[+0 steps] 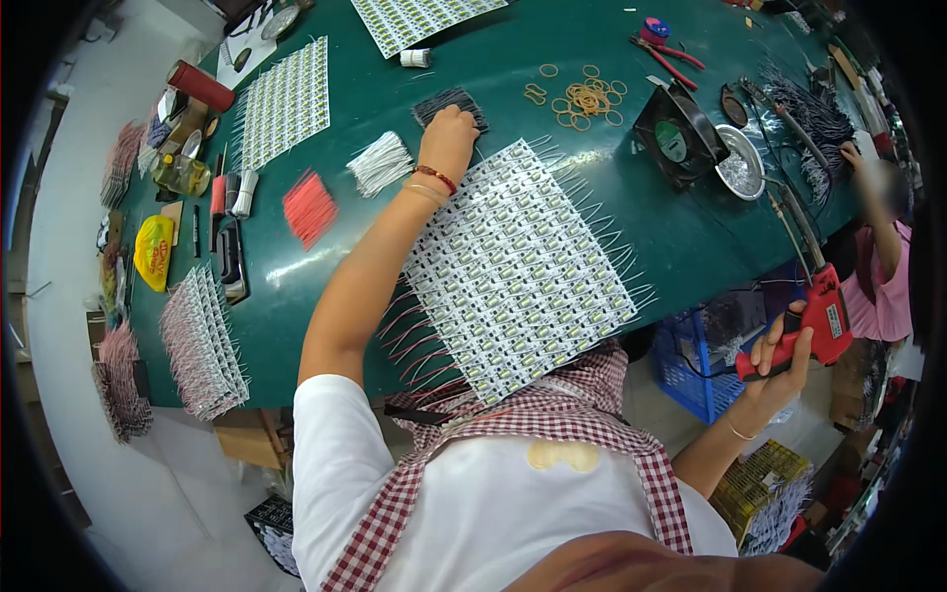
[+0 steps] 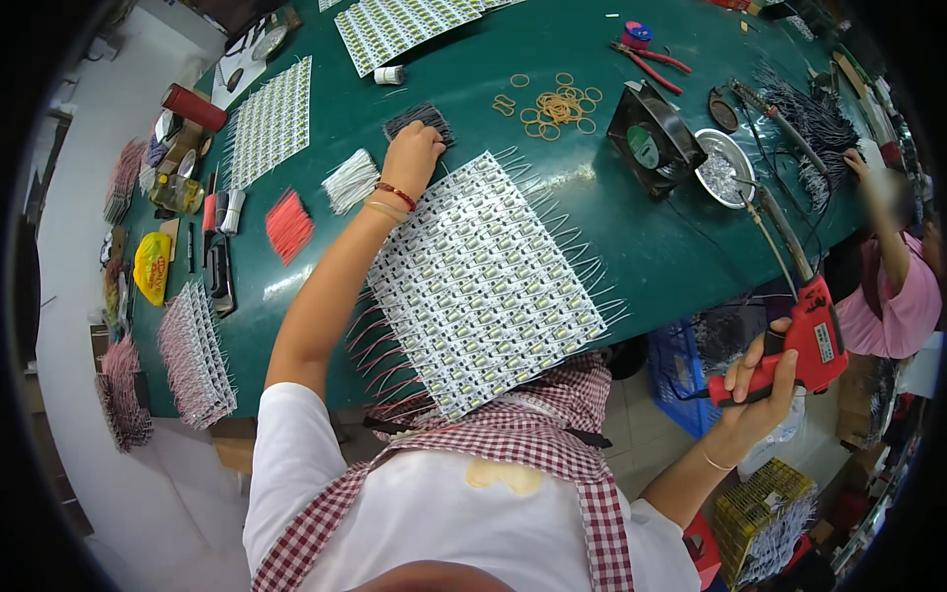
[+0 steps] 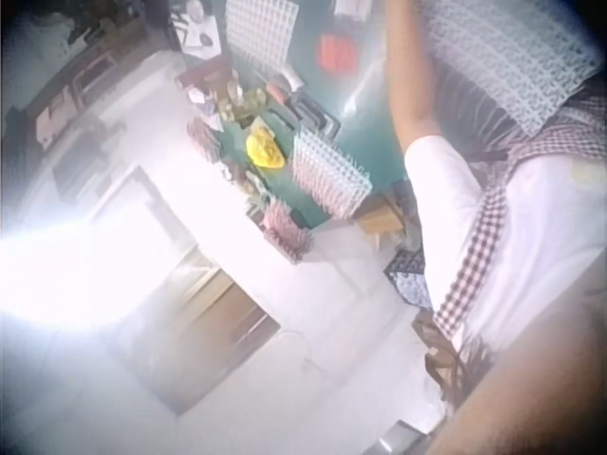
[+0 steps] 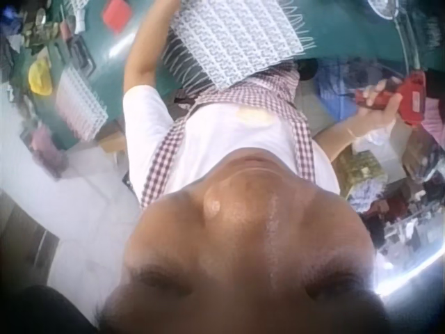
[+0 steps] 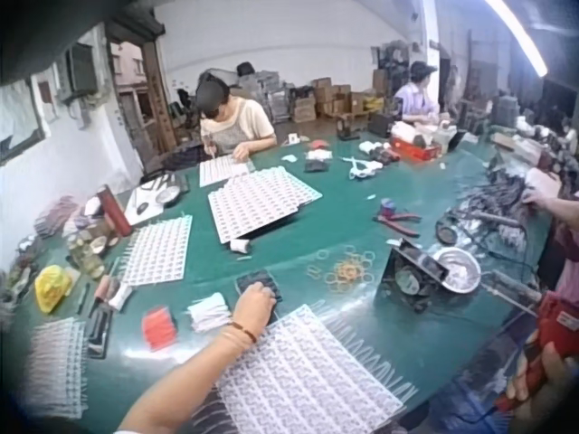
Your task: The person attaches wires to an LED board by picking up wires by hand and soldering them onto the board with a soldering tool.
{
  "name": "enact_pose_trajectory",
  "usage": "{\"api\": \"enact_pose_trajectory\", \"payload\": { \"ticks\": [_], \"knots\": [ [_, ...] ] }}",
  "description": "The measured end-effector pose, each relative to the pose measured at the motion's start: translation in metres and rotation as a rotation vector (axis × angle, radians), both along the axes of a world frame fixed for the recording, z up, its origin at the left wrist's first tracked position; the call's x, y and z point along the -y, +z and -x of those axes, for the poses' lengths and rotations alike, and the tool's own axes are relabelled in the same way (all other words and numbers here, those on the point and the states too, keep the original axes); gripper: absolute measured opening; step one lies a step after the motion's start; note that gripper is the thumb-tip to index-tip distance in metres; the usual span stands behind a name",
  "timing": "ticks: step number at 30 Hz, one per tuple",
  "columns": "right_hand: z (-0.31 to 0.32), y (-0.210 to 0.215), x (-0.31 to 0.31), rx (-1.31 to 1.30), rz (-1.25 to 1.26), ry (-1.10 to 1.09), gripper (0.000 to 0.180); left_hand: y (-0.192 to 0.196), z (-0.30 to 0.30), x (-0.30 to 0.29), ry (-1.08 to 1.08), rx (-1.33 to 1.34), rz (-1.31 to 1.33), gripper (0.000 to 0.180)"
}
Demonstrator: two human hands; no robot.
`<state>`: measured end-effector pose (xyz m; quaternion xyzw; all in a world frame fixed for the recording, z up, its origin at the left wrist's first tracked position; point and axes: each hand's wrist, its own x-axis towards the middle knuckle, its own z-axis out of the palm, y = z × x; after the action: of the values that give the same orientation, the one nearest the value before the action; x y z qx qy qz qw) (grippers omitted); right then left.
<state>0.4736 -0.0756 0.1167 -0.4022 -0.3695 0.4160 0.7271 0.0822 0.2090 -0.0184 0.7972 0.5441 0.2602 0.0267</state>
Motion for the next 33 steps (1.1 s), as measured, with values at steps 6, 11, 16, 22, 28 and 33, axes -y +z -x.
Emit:
{"api": "enact_pose_trajectory", "payload": {
  "ticks": [6,11,16,22,28,33],
  "knots": [
    [0.018,-0.006,-0.013,-0.019,0.066,-0.038,0.033,0.004,-0.003,-0.003,-0.009,-0.094,0.058,0.011],
    [0.028,-0.007,-0.016,-0.056,0.086,-0.030,0.032,0.000,-0.005,-0.002,-0.030,-0.227,0.012,0.010],
    [0.038,-0.001,-0.018,-0.075,0.058,-0.003,0.032,-0.002,0.004,-0.003,-0.028,-0.067,-0.028,0.010],
    [0.052,-0.001,-0.022,-0.074,0.072,-0.022,0.031,-0.001,0.001,0.000,-0.017,-0.025,0.009,0.010],
    [0.060,-0.001,-0.022,-0.071,0.080,0.005,0.032,0.002,0.005,0.002,-0.064,0.023,0.067,0.011],
    [0.061,-0.004,-0.022,-0.088,0.080,0.015,0.031,0.006,0.004,0.000,-0.051,0.024,0.099,0.011]
  ]
}}
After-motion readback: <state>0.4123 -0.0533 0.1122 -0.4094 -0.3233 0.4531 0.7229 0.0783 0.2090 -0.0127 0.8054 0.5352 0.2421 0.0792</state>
